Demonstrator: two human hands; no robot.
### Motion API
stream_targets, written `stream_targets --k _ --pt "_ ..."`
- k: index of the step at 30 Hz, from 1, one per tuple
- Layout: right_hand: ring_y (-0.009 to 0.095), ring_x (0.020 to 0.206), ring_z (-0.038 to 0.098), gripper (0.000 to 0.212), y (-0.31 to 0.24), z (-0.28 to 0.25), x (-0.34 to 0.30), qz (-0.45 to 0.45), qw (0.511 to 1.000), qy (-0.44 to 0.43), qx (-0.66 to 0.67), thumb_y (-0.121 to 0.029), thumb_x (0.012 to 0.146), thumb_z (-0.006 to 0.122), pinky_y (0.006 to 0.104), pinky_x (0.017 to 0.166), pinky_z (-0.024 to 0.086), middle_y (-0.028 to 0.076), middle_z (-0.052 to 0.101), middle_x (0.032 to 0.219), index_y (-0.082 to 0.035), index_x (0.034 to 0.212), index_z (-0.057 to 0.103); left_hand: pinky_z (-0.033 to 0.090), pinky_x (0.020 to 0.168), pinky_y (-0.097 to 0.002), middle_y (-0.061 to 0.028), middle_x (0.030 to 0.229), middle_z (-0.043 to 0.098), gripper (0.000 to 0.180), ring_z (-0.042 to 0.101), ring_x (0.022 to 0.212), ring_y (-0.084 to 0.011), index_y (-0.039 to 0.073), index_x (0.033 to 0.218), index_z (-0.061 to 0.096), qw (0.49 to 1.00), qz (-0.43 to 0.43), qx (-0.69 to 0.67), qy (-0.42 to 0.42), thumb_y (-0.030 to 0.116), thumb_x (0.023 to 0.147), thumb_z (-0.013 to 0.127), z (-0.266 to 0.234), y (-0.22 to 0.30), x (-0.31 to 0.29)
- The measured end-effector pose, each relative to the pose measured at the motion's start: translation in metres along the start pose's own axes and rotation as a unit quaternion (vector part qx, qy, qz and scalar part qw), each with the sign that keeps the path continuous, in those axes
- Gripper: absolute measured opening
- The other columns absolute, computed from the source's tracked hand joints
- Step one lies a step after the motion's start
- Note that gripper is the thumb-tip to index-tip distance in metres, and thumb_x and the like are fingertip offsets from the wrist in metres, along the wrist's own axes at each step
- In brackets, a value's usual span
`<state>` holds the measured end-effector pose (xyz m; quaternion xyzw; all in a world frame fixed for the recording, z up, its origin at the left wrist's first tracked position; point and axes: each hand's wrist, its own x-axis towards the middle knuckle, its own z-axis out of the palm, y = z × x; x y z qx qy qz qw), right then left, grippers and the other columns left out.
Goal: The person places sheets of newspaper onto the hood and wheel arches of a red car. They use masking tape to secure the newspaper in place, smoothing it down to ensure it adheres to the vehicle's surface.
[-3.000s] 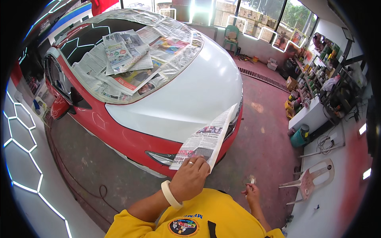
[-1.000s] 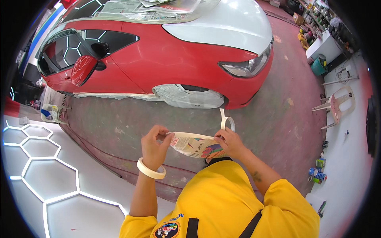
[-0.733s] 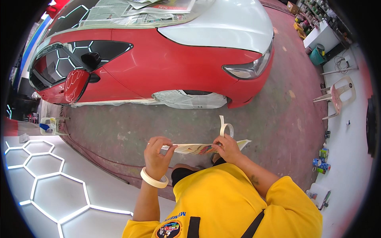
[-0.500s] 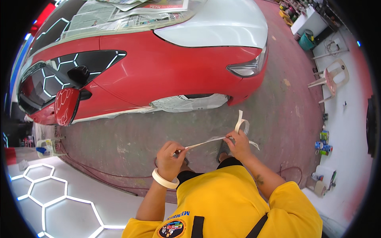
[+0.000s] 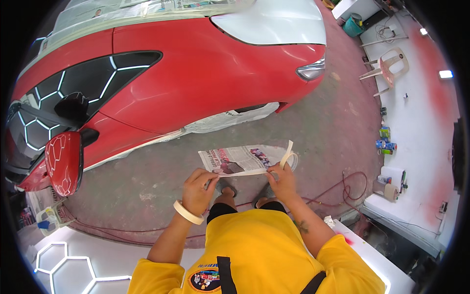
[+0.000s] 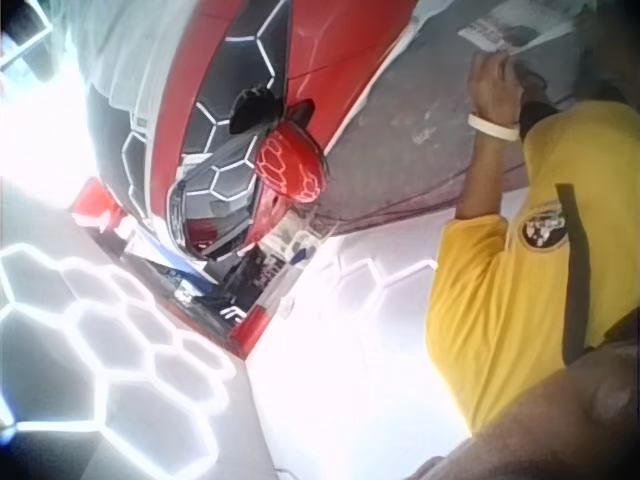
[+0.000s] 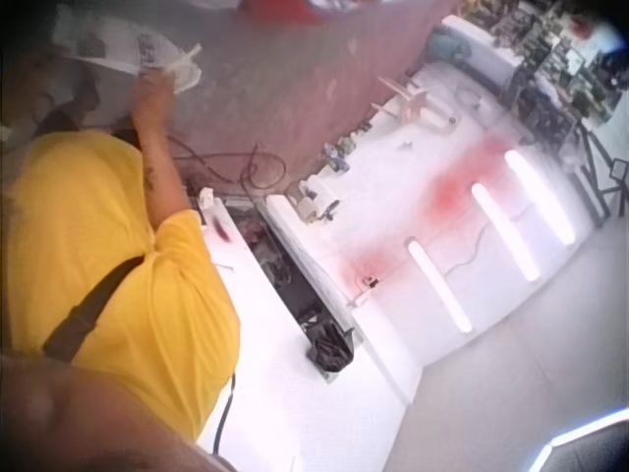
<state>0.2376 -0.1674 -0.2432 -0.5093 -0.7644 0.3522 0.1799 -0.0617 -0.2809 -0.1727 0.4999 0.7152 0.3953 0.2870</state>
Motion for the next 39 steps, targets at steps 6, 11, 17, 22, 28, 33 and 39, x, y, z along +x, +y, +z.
stream_targets --k 6,11,17,22,28,33,39 --pt "0.041 0.099 0.067 0.019 0.011 0.003 0.026 -0.003 0.999 0.01 -0.032 -0.017 0.091 0.083 0.0473 0.085 0.055 0.016 0.066 0.106 -0.007 0.104 0.075 0.057 0.071 -0.0366 -0.0115 0.091 0.071 0.017 0.071 0.082 -0.029 0.003 0.096 0.078 0.998 0.05 0.012 0.028 -0.002 0.081 0.085 0.02 0.0 0.023" --pt "0.041 0.099 0.068 0.017 0.054 0.004 0.058 0.008 1.0 0.008 0.011 -0.013 0.089 0.082 0.0487 0.085 0.055 0.016 0.066 0.108 -0.007 0.103 0.074 0.056 0.071 -0.0391 -0.0111 0.091 0.068 0.019 0.069 0.082 -0.0302 0.004 0.093 0.077 0.994 0.061 0.042 0.081 -0.002 0.078 0.087 0.075 0.004 0.035" --pt "0.037 0.096 0.068 0.016 0.161 0.038 0.079 0.004 0.996 0.029 0.082 -0.01 0.09 0.081 0.0464 0.083 0.055 0.015 0.066 0.106 -0.006 0.103 0.072 0.055 0.074 -0.0414 -0.0103 0.091 0.065 0.022 0.068 0.084 -0.0313 0.006 0.09 0.076 0.986 0.075 0.095 0.116 0.0 0.074 0.089 0.161 -0.028 0.052" --pt "0.032 0.092 0.066 0.025 0.251 0.103 0.116 0.037 0.993 0.069 0.087 -0.011 0.092 0.08 0.043 0.08 0.054 0.014 0.065 0.106 -0.007 0.115 0.07 0.053 0.091 -0.0466 -0.0095 0.099 0.069 0.023 0.069 0.094 -0.0324 0.004 0.092 0.071 0.967 0.156 0.147 0.135 -0.002 0.077 0.087 0.228 -0.086 0.093" --pt "0.016 0.091 0.059 0.04 0.412 0.216 0.173 0.114 0.9 0.255 0.335 -0.018 0.101 0.073 0.0327 0.079 0.05 0.007 0.061 0.1 -0.006 0.137 0.059 0.052 0.101 -0.0507 -0.01 0.098 0.074 0.023 0.074 0.102 -0.0343 0.008 0.093 0.063 0.947 0.298 0.115 0.03 -0.002 0.08 0.08 0.275 -0.161 0.14" --pt "0.03 0.097 0.065 0.094 0.56 0.21 0.251 0.257 0.891 0.374 -0.009 -0.044 0.087 0.088 0.0455 0.086 0.052 0.017 0.064 0.111 -0.002 0.157 0.042 0.058 0.092 -0.0485 -0.0029 0.084 0.075 0.02 0.076 0.09 -0.0292 0.013 0.08 0.065 0.926 0.35 0.03 -0.142 0.004 0.077 0.083 0.281 -0.195 0.124" --pt "0.047 0.12 0.057 0.131 0.517 0.225 0.361 0.079 0.858 0.502 -0.08 -0.055 0.069 0.097 0.0542 0.105 0.047 0.031 0.054 0.131 -0.01 0.168 0.026 0.06 0.084 -0.0425 -0.0005 0.087 0.078 0.019 0.077 0.09 -0.0234 0.014 0.076 0.069 0.886 0.382 0.038 -0.259 0.01 0.075 0.087 0.318 -0.259 0.082"
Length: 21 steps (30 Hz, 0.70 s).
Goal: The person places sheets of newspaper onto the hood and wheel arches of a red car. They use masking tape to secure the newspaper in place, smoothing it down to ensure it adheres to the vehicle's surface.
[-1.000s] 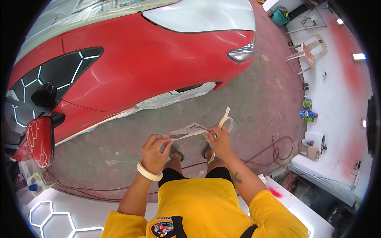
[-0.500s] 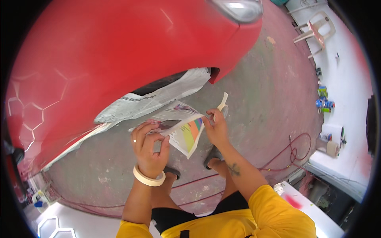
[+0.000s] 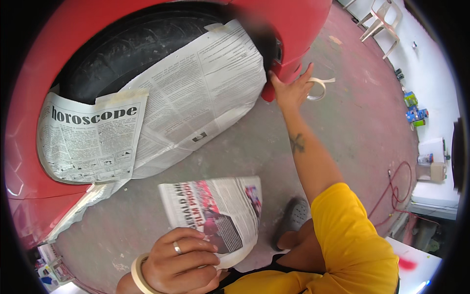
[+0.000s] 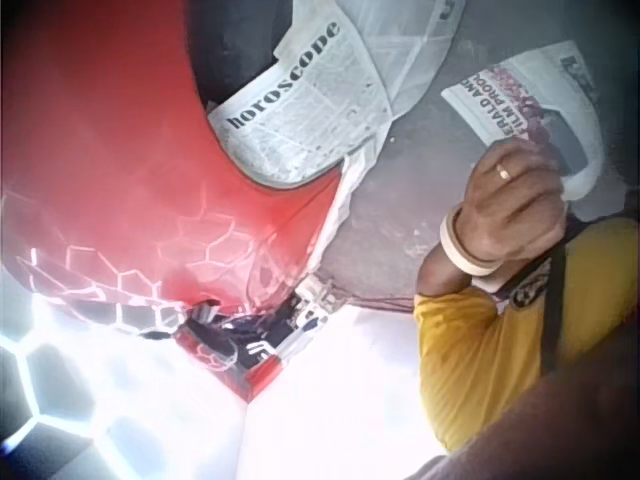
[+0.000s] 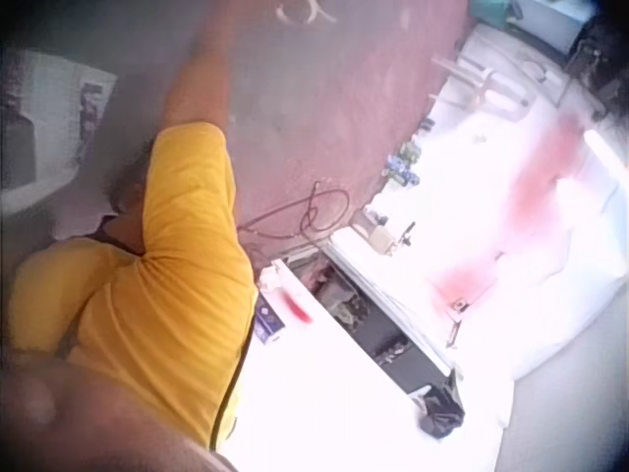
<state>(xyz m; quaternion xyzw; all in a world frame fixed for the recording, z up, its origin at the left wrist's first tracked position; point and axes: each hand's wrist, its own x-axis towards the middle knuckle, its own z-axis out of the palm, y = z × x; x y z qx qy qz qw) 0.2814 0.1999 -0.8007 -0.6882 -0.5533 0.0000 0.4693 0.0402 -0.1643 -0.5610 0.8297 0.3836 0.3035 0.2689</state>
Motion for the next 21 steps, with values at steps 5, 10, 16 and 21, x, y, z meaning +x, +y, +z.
stream_targets --k 5,10,16,21 --pt "0.05 0.121 0.055 0.134 0.001 0.039 -0.012 0.078 0.995 0.052 -0.017 -0.056 0.065 0.099 0.0557 0.107 0.045 0.029 0.053 0.126 -0.016 0.17 0.025 0.061 0.085 -0.0422 -0.0049 0.086 0.076 0.015 0.077 0.089 -0.0265 0.008 0.076 0.067 0.999 -0.011 0.018 0.03 0.01 0.079 0.082 0.011 -0.034 -0.02" --pt "0.053 0.129 0.054 0.135 0.043 0.055 -0.066 0.114 0.991 -0.039 -0.065 -0.058 0.066 0.098 0.0589 0.109 0.044 0.034 0.055 0.134 -0.02 0.171 0.022 0.061 0.086 -0.0426 -0.0065 0.087 0.077 0.015 0.077 0.09 -0.0261 0.008 0.077 0.068 0.998 -0.023 0.002 0.052 0.009 0.078 0.083 0.008 -0.04 -0.016" --pt "0.05 0.122 0.056 0.138 0.068 0.044 -0.074 0.08 0.988 -0.106 -0.076 -0.051 0.063 0.1 0.0571 0.107 0.046 0.03 0.054 0.127 -0.019 0.172 0.022 0.06 0.083 -0.0418 -0.0051 0.088 0.078 0.018 0.078 0.09 -0.0262 0.01 0.076 0.067 0.998 -0.013 0.016 0.061 0.008 0.077 0.086 0.01 -0.038 -0.017" --pt "0.052 0.126 0.054 0.139 0.042 0.029 -0.049 0.02 1.0 -0.009 -0.014 -0.042 0.063 0.102 0.0546 0.11 0.045 0.033 0.05 0.134 -0.016 0.172 0.02 0.059 0.081 -0.0413 -0.0047 0.087 0.078 0.019 0.078 0.089 -0.0267 0.011 0.075 0.067 0.997 0.008 0.009 0.08 0.008 0.076 0.086 0.015 -0.047 -0.009"
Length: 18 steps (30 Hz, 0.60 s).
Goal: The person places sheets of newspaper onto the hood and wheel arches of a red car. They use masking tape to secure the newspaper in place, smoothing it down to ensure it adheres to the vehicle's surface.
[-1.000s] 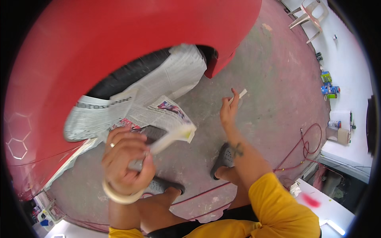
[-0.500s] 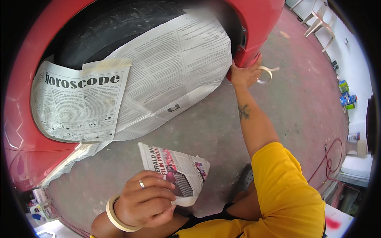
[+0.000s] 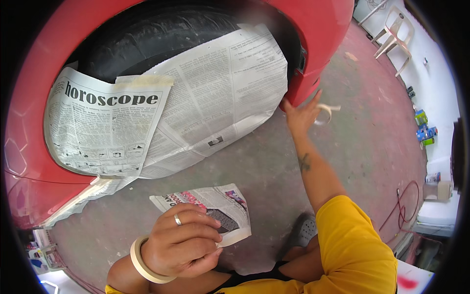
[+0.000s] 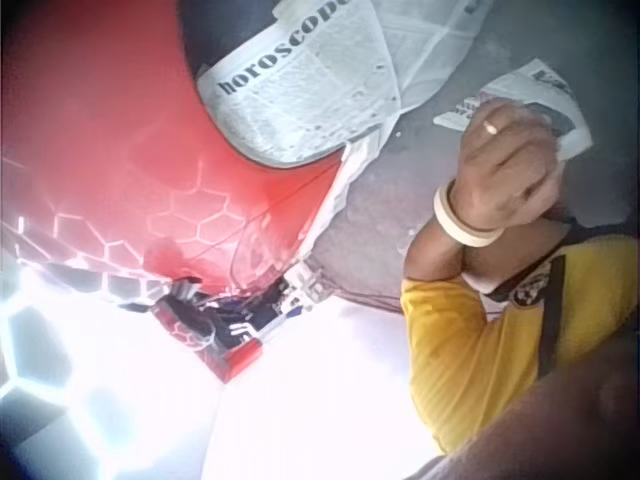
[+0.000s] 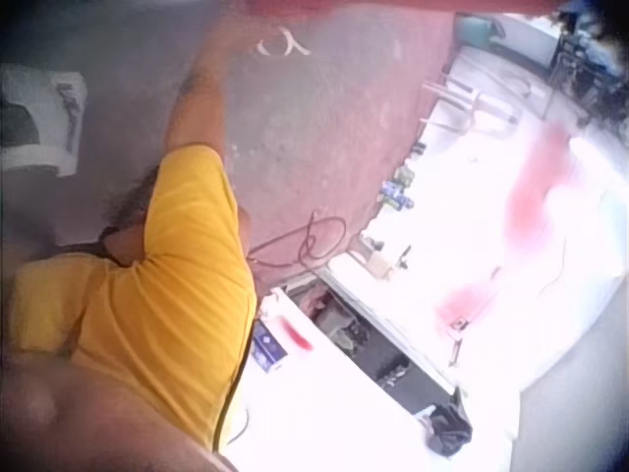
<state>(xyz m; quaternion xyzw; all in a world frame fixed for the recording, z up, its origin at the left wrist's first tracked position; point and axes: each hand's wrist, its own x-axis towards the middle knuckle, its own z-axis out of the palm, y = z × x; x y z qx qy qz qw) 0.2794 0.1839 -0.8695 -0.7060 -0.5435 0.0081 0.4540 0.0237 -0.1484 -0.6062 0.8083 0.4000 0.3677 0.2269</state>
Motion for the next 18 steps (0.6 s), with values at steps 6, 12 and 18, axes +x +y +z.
stream_targets --k 6,12,18 --pt "0.051 0.124 0.052 0.14 -0.077 -0.04 0.061 -0.083 0.993 0.068 0.055 -0.034 0.061 0.103 0.0558 0.107 0.045 0.033 0.049 0.134 -0.016 0.173 0.02 0.06 0.086 -0.043 -0.0079 0.09 0.077 0.016 0.077 0.091 -0.0276 0.007 0.079 0.07 1.0 0.022 0.012 0.008 0.007 0.076 0.086 0.0 0.007 -0.009" --pt "0.047 0.118 0.053 0.14 -0.084 -0.064 0.08 -0.22 0.973 0.061 -0.024 -0.03 0.059 0.105 0.053 0.101 0.046 0.029 0.05 0.13 -0.021 0.173 0.023 0.06 0.088 -0.0446 -0.0065 0.091 0.078 0.018 0.078 0.091 -0.0268 0.009 0.076 0.07 0.998 0.04 0.026 0.046 0.009 0.077 0.088 -0.003 0.01 -0.012" --pt "0.047 0.118 0.053 0.136 -0.082 -0.075 0.101 -0.256 0.95 0.136 0.114 -0.032 0.062 0.103 0.0551 0.101 0.045 0.029 0.05 0.128 -0.019 0.172 0.024 0.06 0.089 -0.0443 -0.007 0.091 0.078 0.017 0.078 0.09 -0.0263 0.008 0.075 0.071 0.998 0.041 0.029 0.043 0.009 0.078 0.087 -0.005 0.009 -0.018"
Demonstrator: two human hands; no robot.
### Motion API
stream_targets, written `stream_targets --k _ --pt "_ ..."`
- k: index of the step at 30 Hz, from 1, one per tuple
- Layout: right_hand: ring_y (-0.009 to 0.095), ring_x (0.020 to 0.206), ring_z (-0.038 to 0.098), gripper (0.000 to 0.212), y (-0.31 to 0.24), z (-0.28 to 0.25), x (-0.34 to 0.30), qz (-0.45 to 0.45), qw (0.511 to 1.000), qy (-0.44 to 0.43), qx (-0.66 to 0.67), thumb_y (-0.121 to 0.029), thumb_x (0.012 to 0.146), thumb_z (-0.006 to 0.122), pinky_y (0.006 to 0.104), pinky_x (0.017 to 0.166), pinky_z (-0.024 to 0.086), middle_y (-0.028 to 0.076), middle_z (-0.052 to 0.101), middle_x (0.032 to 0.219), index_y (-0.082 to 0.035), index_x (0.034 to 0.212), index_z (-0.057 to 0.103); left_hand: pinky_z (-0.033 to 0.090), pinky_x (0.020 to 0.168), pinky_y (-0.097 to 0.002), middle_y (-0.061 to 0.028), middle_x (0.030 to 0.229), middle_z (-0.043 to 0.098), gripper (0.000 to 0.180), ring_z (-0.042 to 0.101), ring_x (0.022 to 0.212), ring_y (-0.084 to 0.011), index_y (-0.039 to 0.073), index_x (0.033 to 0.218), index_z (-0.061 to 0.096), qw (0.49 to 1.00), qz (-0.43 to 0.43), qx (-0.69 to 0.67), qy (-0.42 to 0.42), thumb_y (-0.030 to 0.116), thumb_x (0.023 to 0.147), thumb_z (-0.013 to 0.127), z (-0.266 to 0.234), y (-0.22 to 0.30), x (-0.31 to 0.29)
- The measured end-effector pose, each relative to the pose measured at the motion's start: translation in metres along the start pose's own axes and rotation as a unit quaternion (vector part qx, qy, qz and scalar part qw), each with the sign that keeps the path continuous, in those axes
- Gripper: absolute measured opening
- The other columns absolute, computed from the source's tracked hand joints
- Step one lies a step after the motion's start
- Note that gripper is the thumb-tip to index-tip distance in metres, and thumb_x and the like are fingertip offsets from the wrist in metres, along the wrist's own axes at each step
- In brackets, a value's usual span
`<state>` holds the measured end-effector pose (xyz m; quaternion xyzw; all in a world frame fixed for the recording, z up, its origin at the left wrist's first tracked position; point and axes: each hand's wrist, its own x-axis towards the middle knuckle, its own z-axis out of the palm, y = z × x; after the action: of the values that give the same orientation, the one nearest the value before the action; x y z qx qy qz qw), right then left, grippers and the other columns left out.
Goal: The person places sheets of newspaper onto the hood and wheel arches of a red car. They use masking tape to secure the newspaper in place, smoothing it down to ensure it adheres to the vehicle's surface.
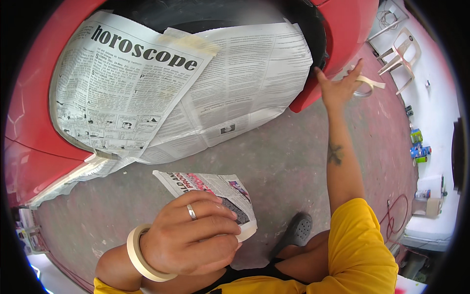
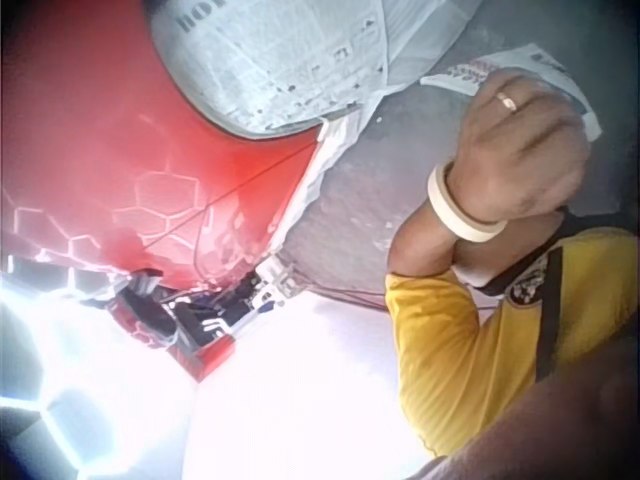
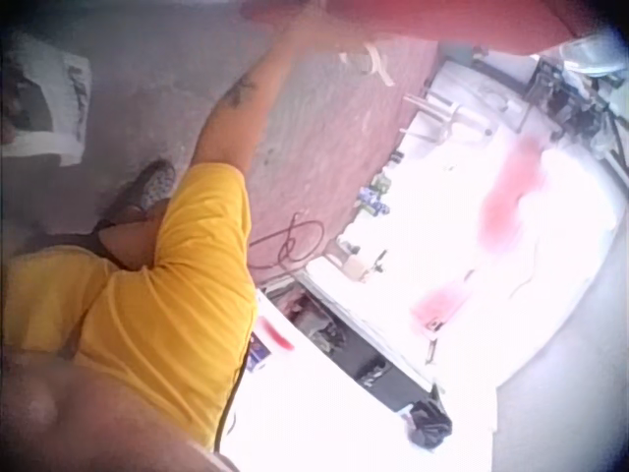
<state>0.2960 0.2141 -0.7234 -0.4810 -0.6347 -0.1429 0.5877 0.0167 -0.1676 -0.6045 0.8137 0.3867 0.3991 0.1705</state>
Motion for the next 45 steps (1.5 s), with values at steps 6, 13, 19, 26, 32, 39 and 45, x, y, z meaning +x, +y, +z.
stream_targets --k 6,13,19,26,32,39,45 --pt "0.046 0.132 0.055 0.127 -0.036 -0.01 0.029 -0.042 0.999 0.0 -0.025 -0.036 0.072 0.1 0.0536 0.109 0.049 0.03 0.047 0.141 -0.01 0.171 0.025 0.06 0.088 -0.0439 -0.0073 0.094 0.078 0.018 0.077 0.09 -0.0268 0.008 0.076 0.07 1.0 0.0 -0.001 0.007 0.009 0.078 0.088 -0.001 -0.001 -0.005" --pt "0.045 0.119 0.059 0.119 -0.017 -0.006 0.009 -0.018 0.999 -0.013 -0.022 -0.042 0.074 0.098 0.0547 0.105 0.049 0.032 0.052 0.137 -0.008 0.168 0.032 0.061 0.086 -0.0437 -0.0081 0.096 0.078 0.016 0.077 0.09 -0.0278 0.007 0.079 0.072 0.999 0.033 0.001 0.018 0.008 0.078 0.088 -0.001 0.005 -0.004" --pt "0.043 0.121 0.057 0.121 -0.01 -0.014 -0.009 -0.06 0.99 -0.049 -0.121 -0.042 0.073 0.099 0.0514 0.107 0.048 0.032 0.05 0.143 -0.004 0.167 0.032 0.061 0.086 -0.0438 -0.0083 0.097 0.078 0.016 0.077 0.091 -0.0274 0.007 0.08 0.073 0.998 0.048 0.006 0.037 0.007 0.078 0.089 -0.008 0.008 -0.006" --pt "0.035 0.117 0.059 0.116 -0.047 -0.021 0.027 -0.016 1.0 0.003 0.022 -0.039 0.075 0.098 0.0457 0.099 0.05 0.027 0.053 0.139 -0.004 0.165 0.034 0.062 0.081 -0.042 -0.0096 0.096 0.077 0.016 0.076 0.087 -0.0274 0.007 0.082 0.073 0.998 0.056 0.014 0.035 0.005 0.076 0.089 -0.006 0.007 -0.012" --pt "0.015 0.085 0.058 0.04 -0.024 -0.065 0.079 0.047 0.993 -0.029 0.101 -0.036 0.103 0.075 0.0324 0.079 0.049 0.006 0.065 0.097 0.003 0.112 0.074 0.055 0.062 -0.0363 -0.0098 0.088 0.076 0.019 0.071 0.072 -0.0268 0.007 0.083 0.073 0.992 0.01 0.059 0.11 0.005 0.075 0.091 -0.002 -0.001 -0.001" --pt "0.023 0.097 0.058 0.064 -0.037 -0.166 0.018 -0.118 0.861 -0.456 0.192 -0.056 0.093 0.077 0.0403 0.088 0.049 0.007 0.06 0.11 -0.007 0.133 0.068 0.052 0.058 -0.034 -0.0059 0.084 0.075 0.022 0.068 0.064 -0.0256 0.007 0.085 0.071 0.98 -0.018 0.133 0.149 0.001 0.075 0.09 0.022 -0.015 0.043" --pt "0.035 0.115 0.06 0.109 -0.071 -0.203 -0.058 0.037 0.708 -0.673 0.213 -0.055 0.066 0.101 0.0448 0.098 0.052 0.018 0.056 0.127 -0.008 0.151 0.052 0.054 0.062 -0.0306 -0.0083 0.086 0.076 0.024 0.069 0.066 -0.022 0.004 0.092 0.07 0.975 -0.049 0.096 0.192 -0.004 0.079 0.088 0.046 0.004 0.129"
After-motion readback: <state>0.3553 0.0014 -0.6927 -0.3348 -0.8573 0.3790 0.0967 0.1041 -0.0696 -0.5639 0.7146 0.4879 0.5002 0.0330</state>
